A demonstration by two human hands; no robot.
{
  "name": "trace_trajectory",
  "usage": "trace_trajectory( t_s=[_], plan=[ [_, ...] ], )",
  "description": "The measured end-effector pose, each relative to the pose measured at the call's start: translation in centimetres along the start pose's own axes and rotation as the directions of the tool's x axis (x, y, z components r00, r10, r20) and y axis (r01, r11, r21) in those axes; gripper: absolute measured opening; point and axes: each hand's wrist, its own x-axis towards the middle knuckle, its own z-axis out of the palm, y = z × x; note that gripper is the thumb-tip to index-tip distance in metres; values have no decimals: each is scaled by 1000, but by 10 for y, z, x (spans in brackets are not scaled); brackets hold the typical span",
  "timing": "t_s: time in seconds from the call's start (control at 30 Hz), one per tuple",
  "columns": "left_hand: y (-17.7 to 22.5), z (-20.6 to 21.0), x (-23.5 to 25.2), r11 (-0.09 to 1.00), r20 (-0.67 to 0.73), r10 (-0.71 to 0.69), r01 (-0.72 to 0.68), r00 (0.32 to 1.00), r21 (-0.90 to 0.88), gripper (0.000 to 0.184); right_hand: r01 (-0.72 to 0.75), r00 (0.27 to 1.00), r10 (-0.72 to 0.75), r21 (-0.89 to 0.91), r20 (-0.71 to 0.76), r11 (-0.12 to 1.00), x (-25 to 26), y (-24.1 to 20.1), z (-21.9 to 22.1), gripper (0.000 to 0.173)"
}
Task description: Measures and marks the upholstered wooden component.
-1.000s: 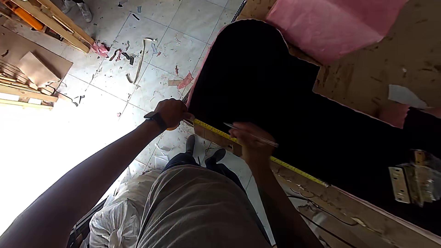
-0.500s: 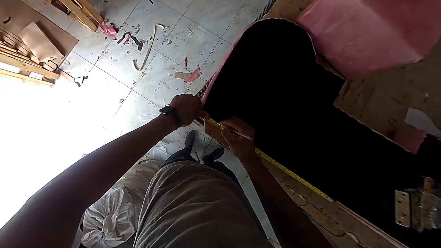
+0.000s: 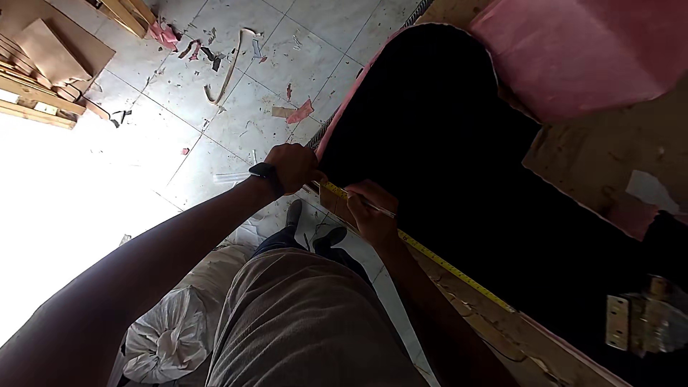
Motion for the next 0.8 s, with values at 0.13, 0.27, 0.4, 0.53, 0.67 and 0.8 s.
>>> trace_trajectory(
  t_s=[0.13,0.27,0.4,0.53,0.67,0.8],
  plan=[
    [0,1,-1,1000,-2,1,-1,1000,2,60,10,1000,-10,-11,1,1000,0,0,1,15],
    [-2,4,-3,1000,-19,17,-17,1000,-3,59,17,1000,-16,-32,10,999,-1,1,1,15],
    [-9,8,-4,997,-41,77,-78,996,-17,59,26,1000,-26,-31,7,999,-1,0,1,14],
    [-14,10,-4,992,-60,126,-127,990,-5,57,35,999,-35,-25,20,999,-1,1,2,14],
    [-14,11,-5,990,-62,141,-140,988,11,55,39,999,-39,-24,-5,999,-1,0,4,14],
    [-16,12,-5,988,-64,152,-151,986,8,57,46,999,-46,-9,-1,999,-1,0,5,13]
  ],
)
